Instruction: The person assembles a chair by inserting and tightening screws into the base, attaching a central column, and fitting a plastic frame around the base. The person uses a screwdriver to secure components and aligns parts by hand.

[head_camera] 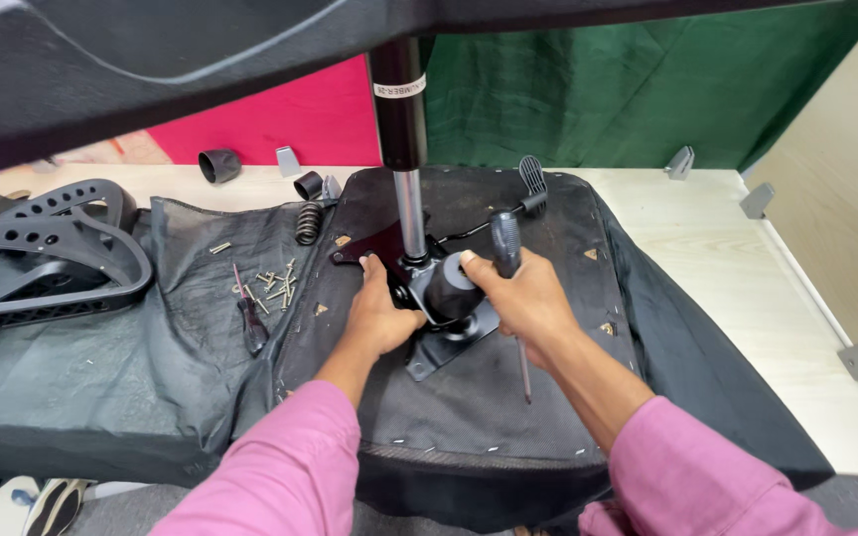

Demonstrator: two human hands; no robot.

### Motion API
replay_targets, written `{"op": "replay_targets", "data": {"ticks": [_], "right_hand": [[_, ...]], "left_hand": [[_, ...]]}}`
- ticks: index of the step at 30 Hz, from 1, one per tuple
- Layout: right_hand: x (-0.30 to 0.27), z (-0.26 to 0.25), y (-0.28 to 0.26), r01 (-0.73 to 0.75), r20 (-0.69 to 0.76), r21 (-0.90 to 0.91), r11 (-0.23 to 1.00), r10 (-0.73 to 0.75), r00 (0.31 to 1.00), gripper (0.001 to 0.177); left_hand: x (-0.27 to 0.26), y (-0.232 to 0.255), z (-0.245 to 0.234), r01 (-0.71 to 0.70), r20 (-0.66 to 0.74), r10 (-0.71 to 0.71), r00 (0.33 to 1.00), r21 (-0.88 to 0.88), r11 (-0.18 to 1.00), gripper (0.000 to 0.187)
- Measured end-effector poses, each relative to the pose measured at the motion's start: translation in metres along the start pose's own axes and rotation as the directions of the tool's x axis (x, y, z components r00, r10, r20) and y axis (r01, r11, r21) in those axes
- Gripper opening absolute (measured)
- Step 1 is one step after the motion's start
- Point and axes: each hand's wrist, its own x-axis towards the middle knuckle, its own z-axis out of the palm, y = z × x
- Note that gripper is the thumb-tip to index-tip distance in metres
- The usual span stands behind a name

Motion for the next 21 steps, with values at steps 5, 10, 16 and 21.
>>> {"op": "replay_targets", "data": {"ticks": [5, 10, 16, 21], "right_hand": [[-0.025, 0.024, -0.005, -0.026, 0.005, -0.038, 0.999, 0.026, 1.0, 0.037], [-0.025, 0.023, 0.01, -0.173, 0.002, 0.071, 0.982, 0.173, 0.985, 0.043], [0.019, -0.005, 0.066, -0.233, -0.077, -0.142, 0.962, 0.224, 0.972, 0.055], [0.063, -0.016, 0.088, 0.231, -0.105, -0.655, 0.72, -0.389, 0.915, 0.051]], "left_hand": [[0.01, -0.022, -0.026, -0.065, 0.077, 0.058, 0.995, 0.097, 0.993, 0.124], [-0.007, -0.032, -0.017, -0.112, -0.002, 0.113, 0.994, 0.075, 0.991, 0.11], [-0.045, -0.049, 0.011, -0.284, -0.175, 0.329, 0.928, 0.24, 0.928, 0.071], [-0.066, -0.05, 0.02, -0.254, -0.205, 0.359, 0.91, 0.407, 0.877, 0.057]]}}
